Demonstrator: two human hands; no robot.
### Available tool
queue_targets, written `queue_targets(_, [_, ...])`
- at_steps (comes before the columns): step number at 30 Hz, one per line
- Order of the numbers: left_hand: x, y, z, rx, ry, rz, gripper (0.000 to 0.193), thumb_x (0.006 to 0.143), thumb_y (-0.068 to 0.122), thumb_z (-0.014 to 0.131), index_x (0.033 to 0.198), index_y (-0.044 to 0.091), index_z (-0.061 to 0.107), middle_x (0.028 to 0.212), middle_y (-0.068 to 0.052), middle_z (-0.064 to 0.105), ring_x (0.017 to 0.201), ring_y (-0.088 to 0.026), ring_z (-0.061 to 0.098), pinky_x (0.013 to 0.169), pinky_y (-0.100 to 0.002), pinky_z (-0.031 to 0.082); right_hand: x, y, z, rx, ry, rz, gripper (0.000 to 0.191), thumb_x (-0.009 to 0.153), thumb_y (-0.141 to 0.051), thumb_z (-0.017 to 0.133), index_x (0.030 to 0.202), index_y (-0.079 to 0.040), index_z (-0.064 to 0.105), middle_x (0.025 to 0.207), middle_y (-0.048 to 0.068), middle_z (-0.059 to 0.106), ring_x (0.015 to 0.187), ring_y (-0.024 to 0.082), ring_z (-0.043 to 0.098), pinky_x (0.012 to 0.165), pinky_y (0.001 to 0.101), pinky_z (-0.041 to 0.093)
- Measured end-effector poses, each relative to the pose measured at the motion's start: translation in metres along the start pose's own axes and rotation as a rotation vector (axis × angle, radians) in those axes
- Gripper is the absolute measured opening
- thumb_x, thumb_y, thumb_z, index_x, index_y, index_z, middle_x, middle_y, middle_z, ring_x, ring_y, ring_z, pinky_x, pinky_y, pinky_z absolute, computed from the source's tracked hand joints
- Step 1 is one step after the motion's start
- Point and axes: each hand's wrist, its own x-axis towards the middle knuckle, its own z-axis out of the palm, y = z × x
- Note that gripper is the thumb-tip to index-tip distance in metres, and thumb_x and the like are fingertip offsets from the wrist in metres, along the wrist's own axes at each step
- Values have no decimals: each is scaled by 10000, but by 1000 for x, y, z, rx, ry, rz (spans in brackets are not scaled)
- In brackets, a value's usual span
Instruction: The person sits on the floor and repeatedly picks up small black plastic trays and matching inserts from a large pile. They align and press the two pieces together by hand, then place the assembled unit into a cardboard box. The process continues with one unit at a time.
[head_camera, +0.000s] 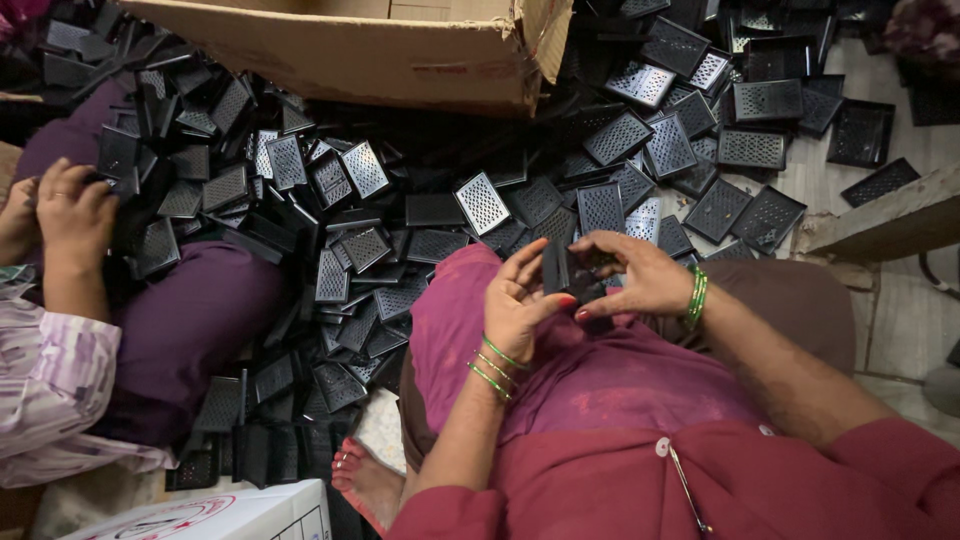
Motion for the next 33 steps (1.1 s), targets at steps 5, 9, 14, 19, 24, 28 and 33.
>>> queue_targets(5, [6,-20,-2,-38,172,-119,592,851,-79,743,1406,-87,539,1261,-150,687,1072,-176,682,936,-311,563,2,-6,1,-480,225,-80,807,606,-428,938,1240,-61,601,1178,113,660,1087,277,662,922,390,552])
queue_targets(9, [11,-45,-9,74,248,-51,452,911,-34,726,1343,-89,601,1163,-114,734,1007,-137,699,906,-265,562,1,-6,7,-734,317,-93,788,635,-518,902,1229,-80,624,1151,137,671,1080,354,656,918,440,535])
queue_targets(14, [9,-60,-21,112,136,-57,412,955,9,704,1349,-77,618,1159,-106,736,993,-118,700,910,-255,558,3,7,-7,-376,166,24,645,749,-477,791,1248,-102,630,1001,136,658,860,344,615,735,416,520])
queue_targets(19, [11,-70,-20,40,117,-130,381,950,39,686,1315,-43,619,1133,-69,743,978,-102,705,876,-255,589,5,31,-3,-398,313,44,425,1018,-451,564,930,-46,657,751,130,615,683,262,611,650,363,488])
queue_targets(24, [7,-94,-2,278,151,3,372,907,-5,814,1223,-51,622,1010,-58,679,860,-104,643,753,-248,547,5,46,2,-370,561,-68,514,1086,-489,458,880,-38,596,748,142,564,683,241,582,665,370,474])
queue_targets(28, [1,-103,1,569,136,-35,318,898,44,807,1167,-44,662,999,-80,746,859,-103,681,762,-244,573,7,53,0,-352,574,10,540,1080,-518,453,884,-28,572,717,127,540,655,233,548,645,372,461])
queue_targets(33, [9,-98,-18,432,98,4,357,899,75,769,1216,-18,635,1079,-43,746,945,-84,704,842,-228,583,8,66,1,-177,381,-7,506,1072,-507,439,936,-39,578,726,91,525,693,192,516,637,345,470])
